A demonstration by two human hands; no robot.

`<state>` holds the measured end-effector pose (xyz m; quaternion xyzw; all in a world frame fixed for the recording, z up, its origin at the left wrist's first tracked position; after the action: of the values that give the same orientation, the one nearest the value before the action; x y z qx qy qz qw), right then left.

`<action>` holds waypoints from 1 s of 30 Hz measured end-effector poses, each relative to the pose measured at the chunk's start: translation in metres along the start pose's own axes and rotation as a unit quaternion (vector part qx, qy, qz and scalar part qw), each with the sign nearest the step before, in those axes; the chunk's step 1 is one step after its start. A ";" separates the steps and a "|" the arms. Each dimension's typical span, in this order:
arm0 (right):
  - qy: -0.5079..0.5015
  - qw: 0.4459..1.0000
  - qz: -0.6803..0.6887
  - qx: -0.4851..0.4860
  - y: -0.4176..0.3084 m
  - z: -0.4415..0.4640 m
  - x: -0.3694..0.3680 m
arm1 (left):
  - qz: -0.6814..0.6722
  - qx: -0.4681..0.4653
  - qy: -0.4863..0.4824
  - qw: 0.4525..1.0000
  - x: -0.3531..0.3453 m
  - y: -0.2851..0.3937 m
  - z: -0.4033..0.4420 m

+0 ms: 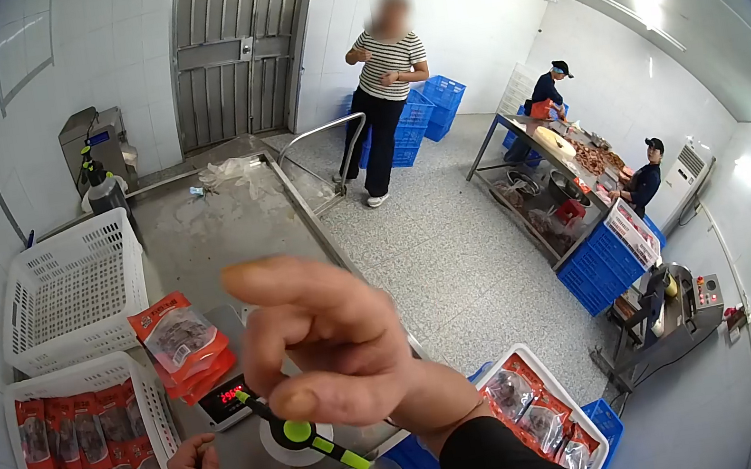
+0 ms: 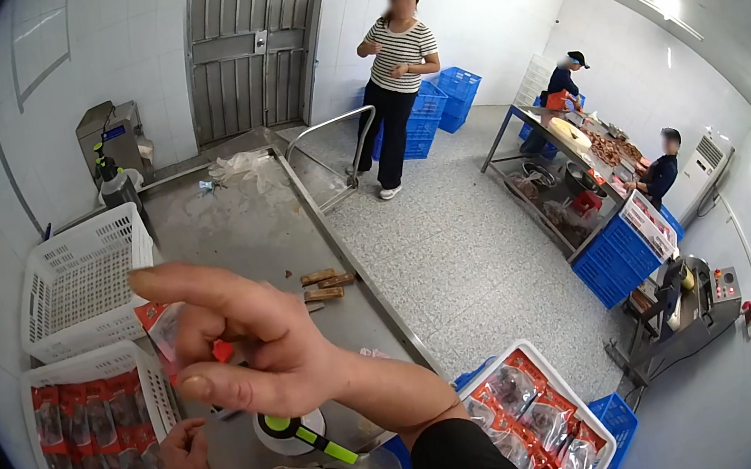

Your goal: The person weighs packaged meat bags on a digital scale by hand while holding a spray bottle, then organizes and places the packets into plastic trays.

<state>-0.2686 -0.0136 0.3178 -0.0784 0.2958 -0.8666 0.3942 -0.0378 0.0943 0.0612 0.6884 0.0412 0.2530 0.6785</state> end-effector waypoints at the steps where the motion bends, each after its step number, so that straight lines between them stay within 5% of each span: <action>1: 0.026 0.998 -0.029 -0.047 0.014 -0.016 0.004 | -0.011 0.028 0.006 1.000 0.001 -0.002 -0.001; 12: 0.279 0.898 -0.003 -0.340 0.110 -0.185 0.044 | 0.010 0.044 0.035 0.998 0.014 -0.028 -0.006; 30: 0.274 0.903 0.010 -0.332 0.110 -0.183 0.039 | 0.005 0.046 0.010 0.999 0.005 -0.032 -0.009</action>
<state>-0.2926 -0.0162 0.1017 0.0388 0.6633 -0.7015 0.2576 -0.0280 0.1067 0.0311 0.7162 0.0563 0.2611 0.6448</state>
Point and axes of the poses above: each hand's wrist, its own z-axis towards the middle knuckle, its own x-axis out of the back of the hand, y = z × x, the point moved 6 cm from there along z, towards the middle knuckle, and after that the axes turned 11 degrees about y, right-handed, at the moved point
